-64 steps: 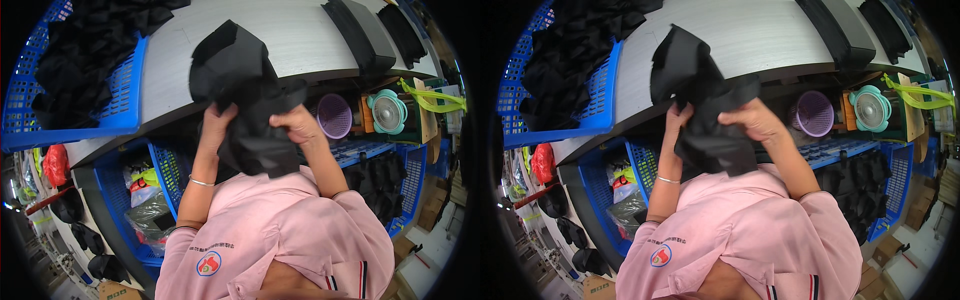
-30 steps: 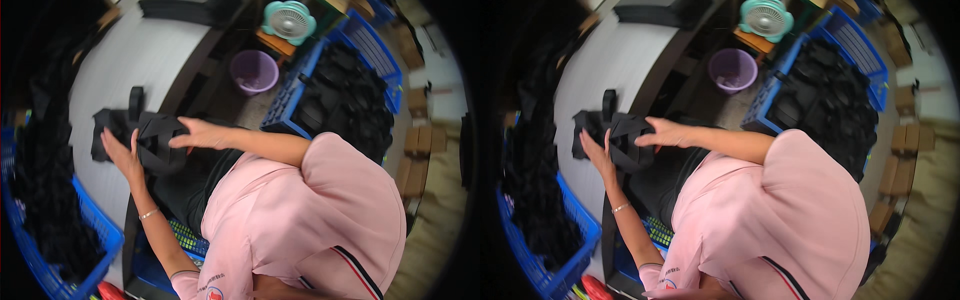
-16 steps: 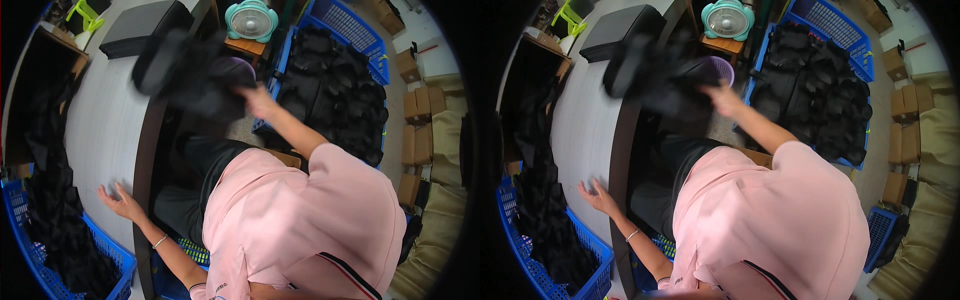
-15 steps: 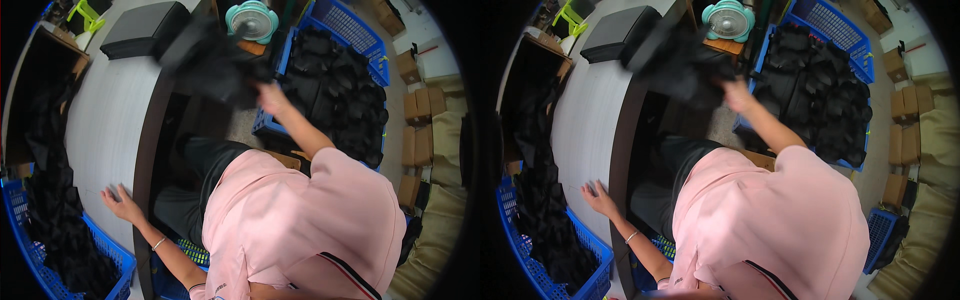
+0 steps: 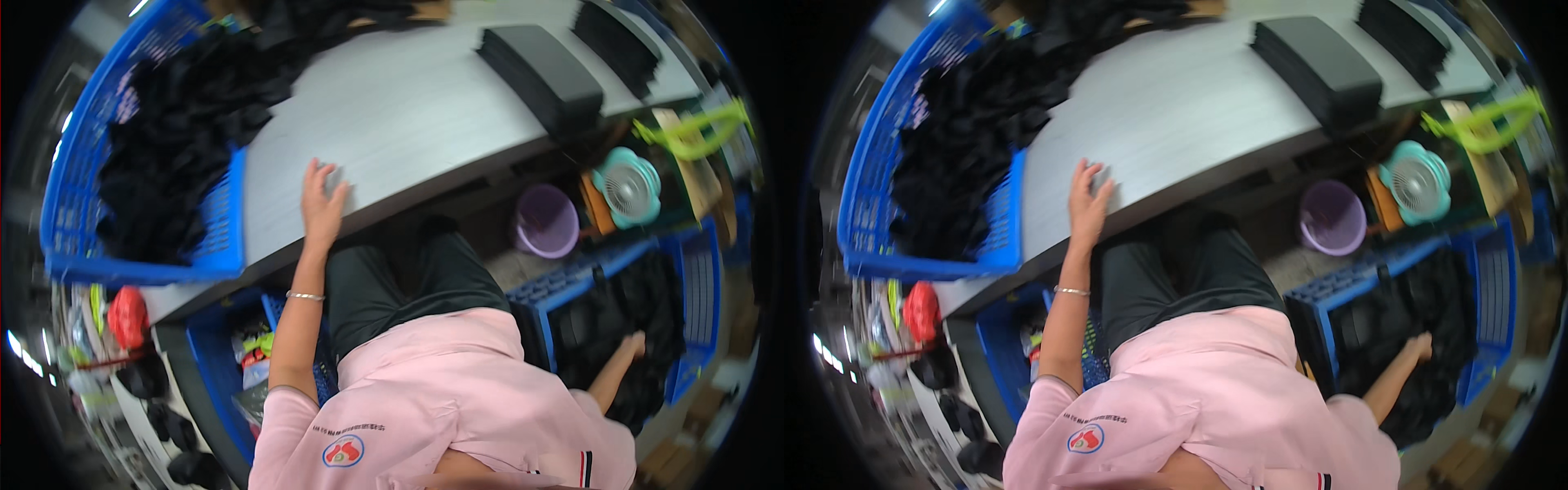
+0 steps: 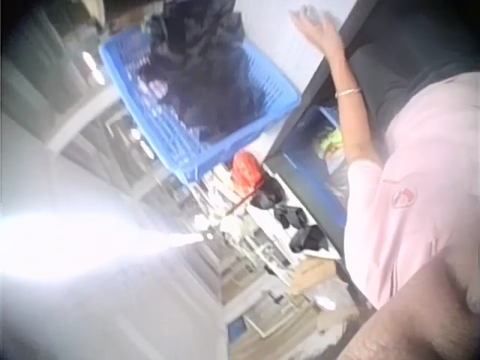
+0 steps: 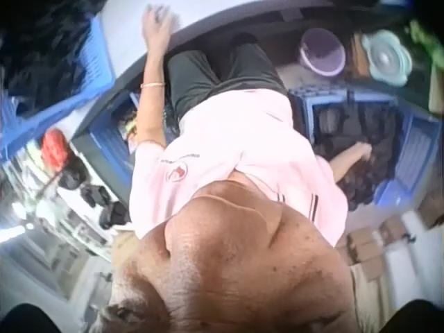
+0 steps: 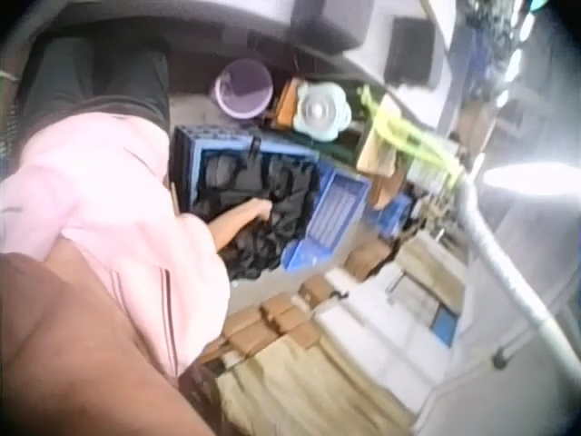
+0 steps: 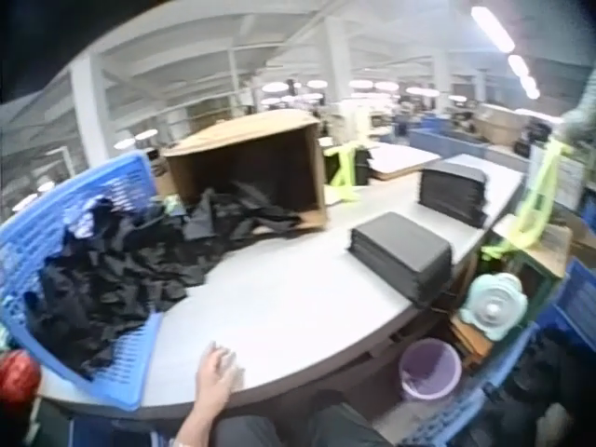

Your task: Inspecting and sorting black fabric parts for manufacturing.

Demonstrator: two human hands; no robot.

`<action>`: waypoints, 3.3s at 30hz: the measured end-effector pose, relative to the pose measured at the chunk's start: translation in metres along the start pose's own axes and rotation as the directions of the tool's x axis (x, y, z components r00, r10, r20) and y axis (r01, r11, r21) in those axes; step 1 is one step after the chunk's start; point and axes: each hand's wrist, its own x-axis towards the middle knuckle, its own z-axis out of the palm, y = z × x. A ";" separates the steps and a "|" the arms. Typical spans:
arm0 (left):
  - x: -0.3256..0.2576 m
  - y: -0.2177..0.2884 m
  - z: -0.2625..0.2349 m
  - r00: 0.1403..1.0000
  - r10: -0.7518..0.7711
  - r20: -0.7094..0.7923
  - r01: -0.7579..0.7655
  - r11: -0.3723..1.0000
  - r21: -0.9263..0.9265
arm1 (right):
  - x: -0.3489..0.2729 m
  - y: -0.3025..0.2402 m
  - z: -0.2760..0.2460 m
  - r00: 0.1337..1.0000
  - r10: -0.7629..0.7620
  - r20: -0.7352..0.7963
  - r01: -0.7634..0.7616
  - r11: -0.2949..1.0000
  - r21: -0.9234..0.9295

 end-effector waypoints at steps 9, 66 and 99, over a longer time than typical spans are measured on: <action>0.108 -0.101 -0.062 0.948 -0.063 -0.311 0.208 0.864 0.459 | -0.088 -0.044 0.040 0.474 -0.880 -0.003 0.828 0.447 -0.338; -0.155 0.157 0.008 0.981 -0.195 -0.019 0.164 0.866 -0.472 | -0.750 -0.043 0.127 -0.484 -0.703 0.522 0.543 0.227 0.809; -0.008 -0.012 -0.096 0.822 -0.157 -0.548 -0.028 0.949 -0.314 | -0.598 -0.065 -0.073 -0.936 -0.164 0.312 -0.041 0.931 0.364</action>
